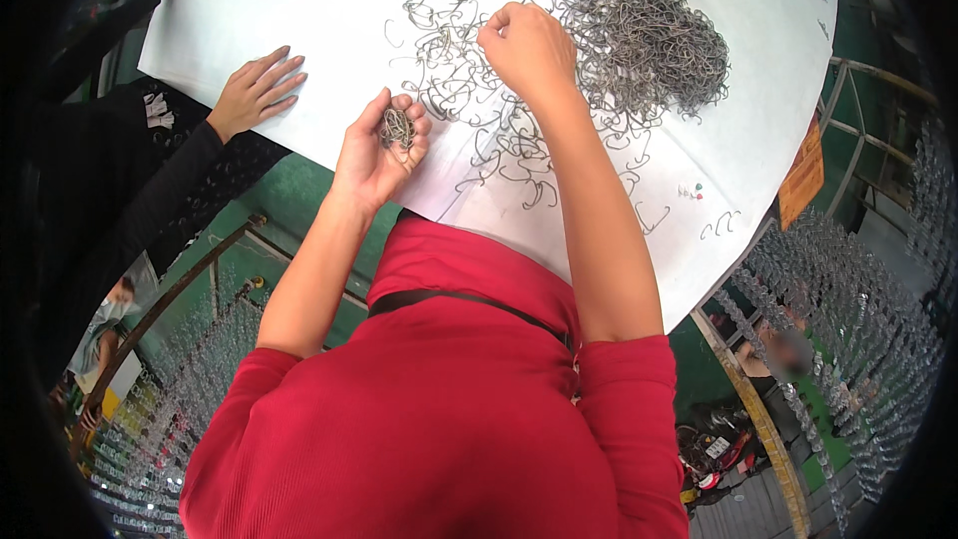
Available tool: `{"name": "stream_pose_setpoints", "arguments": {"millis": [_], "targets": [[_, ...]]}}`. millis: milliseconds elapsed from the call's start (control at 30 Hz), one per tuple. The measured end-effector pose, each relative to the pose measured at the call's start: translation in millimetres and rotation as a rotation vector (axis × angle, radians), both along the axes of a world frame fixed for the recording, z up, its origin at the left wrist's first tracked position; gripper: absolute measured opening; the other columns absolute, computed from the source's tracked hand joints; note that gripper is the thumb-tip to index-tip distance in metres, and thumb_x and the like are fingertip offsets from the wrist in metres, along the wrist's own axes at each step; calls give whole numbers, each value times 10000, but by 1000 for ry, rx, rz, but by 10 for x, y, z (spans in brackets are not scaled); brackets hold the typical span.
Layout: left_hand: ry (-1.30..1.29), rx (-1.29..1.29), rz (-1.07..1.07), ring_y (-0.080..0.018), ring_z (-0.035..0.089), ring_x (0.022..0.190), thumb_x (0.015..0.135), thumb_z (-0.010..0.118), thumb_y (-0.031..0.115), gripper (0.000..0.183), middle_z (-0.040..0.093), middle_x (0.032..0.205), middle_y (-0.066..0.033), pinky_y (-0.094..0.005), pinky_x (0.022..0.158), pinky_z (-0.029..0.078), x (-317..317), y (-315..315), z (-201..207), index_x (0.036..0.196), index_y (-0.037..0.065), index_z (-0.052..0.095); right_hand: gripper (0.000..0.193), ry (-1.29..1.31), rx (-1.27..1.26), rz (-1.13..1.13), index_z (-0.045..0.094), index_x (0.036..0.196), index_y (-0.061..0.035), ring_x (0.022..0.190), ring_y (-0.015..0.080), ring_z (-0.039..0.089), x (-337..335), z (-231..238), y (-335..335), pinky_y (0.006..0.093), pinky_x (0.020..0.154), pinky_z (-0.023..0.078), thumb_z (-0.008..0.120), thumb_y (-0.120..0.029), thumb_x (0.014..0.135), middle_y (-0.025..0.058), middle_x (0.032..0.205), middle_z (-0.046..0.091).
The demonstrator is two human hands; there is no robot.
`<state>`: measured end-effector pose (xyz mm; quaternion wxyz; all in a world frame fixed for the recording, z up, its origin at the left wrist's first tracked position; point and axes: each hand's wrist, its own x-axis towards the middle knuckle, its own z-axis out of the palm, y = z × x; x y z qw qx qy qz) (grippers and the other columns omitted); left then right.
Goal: The person sorts through a pile of wire hooks on a table, picking up individual hooks and moving them into a smaller pile in their left hand.
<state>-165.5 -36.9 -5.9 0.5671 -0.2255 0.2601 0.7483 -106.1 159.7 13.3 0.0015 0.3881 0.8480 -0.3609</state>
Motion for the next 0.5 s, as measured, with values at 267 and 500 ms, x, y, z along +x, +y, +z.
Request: {"name": "stream_pose_setpoints", "arguments": {"millis": [267,500], "targets": [[12,-61,-4,-254,615,857,951,392,284,338,596,922,-149,-363,788,538,116,91,-61,970,-25,528,164,189,-518,54,671,821,-41,652,175,595,445,318,-559,293,619,460,622,-181,751,97,765,628],[-6,-99,5,-176,555,714,943,429,249,266,551,845,-97,-272,636,536,109,-2,-57,956,0,522,191,138,-20,-54,644,1000,-102,627,164,532,656,-59,-310,304,599,428,569,-147,830,55,724,542]]}}
